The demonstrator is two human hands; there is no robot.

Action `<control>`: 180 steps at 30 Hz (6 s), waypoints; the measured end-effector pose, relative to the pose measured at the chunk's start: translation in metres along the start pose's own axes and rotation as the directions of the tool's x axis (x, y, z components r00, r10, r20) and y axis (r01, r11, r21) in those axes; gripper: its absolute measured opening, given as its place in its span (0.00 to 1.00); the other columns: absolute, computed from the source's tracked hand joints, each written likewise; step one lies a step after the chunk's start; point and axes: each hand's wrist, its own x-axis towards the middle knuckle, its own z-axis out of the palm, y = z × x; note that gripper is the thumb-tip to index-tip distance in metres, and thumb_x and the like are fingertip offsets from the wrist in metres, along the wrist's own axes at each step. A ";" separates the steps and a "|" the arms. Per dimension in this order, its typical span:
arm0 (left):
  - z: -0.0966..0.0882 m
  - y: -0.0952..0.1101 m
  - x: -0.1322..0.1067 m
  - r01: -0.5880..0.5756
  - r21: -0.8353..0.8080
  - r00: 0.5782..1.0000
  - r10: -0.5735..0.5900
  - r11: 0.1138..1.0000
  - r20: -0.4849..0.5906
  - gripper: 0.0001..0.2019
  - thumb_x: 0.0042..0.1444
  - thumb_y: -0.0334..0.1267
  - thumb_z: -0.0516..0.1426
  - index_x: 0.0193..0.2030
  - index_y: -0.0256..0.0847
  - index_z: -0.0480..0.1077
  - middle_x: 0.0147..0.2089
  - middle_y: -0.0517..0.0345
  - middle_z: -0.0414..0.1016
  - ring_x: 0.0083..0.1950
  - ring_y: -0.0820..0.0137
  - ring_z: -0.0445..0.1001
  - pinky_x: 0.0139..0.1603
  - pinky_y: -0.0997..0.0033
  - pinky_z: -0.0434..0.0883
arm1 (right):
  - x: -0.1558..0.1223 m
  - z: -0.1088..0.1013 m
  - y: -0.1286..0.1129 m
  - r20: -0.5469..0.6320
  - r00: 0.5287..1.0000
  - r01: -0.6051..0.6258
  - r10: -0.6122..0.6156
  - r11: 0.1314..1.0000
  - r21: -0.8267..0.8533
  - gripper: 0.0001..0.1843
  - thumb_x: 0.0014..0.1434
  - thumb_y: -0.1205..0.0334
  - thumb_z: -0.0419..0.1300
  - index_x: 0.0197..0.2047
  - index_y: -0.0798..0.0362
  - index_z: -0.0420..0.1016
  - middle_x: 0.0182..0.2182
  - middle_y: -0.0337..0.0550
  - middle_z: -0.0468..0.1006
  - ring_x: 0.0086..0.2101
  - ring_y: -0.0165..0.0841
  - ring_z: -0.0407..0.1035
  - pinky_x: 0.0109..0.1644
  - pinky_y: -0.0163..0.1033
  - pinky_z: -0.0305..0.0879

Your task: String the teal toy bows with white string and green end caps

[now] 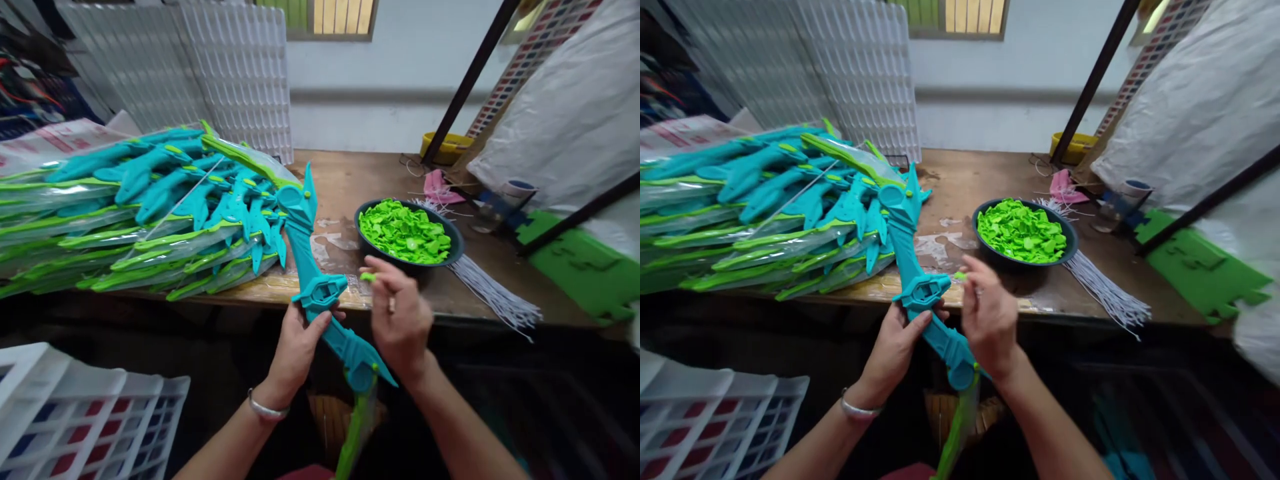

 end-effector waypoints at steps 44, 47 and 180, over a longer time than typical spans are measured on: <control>0.013 0.010 -0.017 0.112 0.101 0.913 -0.143 0.989 0.382 0.18 0.55 0.46 0.70 0.49 0.39 0.81 0.43 0.55 0.82 0.41 0.69 0.76 0.44 0.75 0.73 | 0.019 -0.089 -0.017 0.566 0.571 0.645 -0.594 0.751 0.138 0.13 0.72 0.68 0.53 0.51 0.54 0.78 0.45 0.46 0.85 0.50 0.40 0.76 0.50 0.46 0.77; 0.008 0.006 -0.017 0.097 0.133 0.930 -0.137 0.986 0.341 0.16 0.55 0.45 0.70 0.46 0.39 0.82 0.42 0.56 0.82 0.39 0.70 0.76 0.42 0.75 0.73 | 0.005 -0.087 -0.024 0.531 0.704 0.507 -0.472 0.857 0.090 0.12 0.70 0.67 0.56 0.53 0.50 0.77 0.45 0.44 0.84 0.49 0.39 0.75 0.52 0.48 0.76; 0.029 -0.046 -0.049 0.304 -0.148 0.948 -0.283 0.941 0.149 0.17 0.63 0.46 0.58 0.26 0.40 0.64 0.26 0.60 0.66 0.30 0.71 0.64 0.35 0.71 0.65 | -0.112 -0.071 -0.093 0.391 0.892 -0.176 0.228 0.971 -0.164 0.14 0.65 0.67 0.63 0.53 0.62 0.73 0.37 0.53 0.78 0.39 0.41 0.73 0.40 0.48 0.77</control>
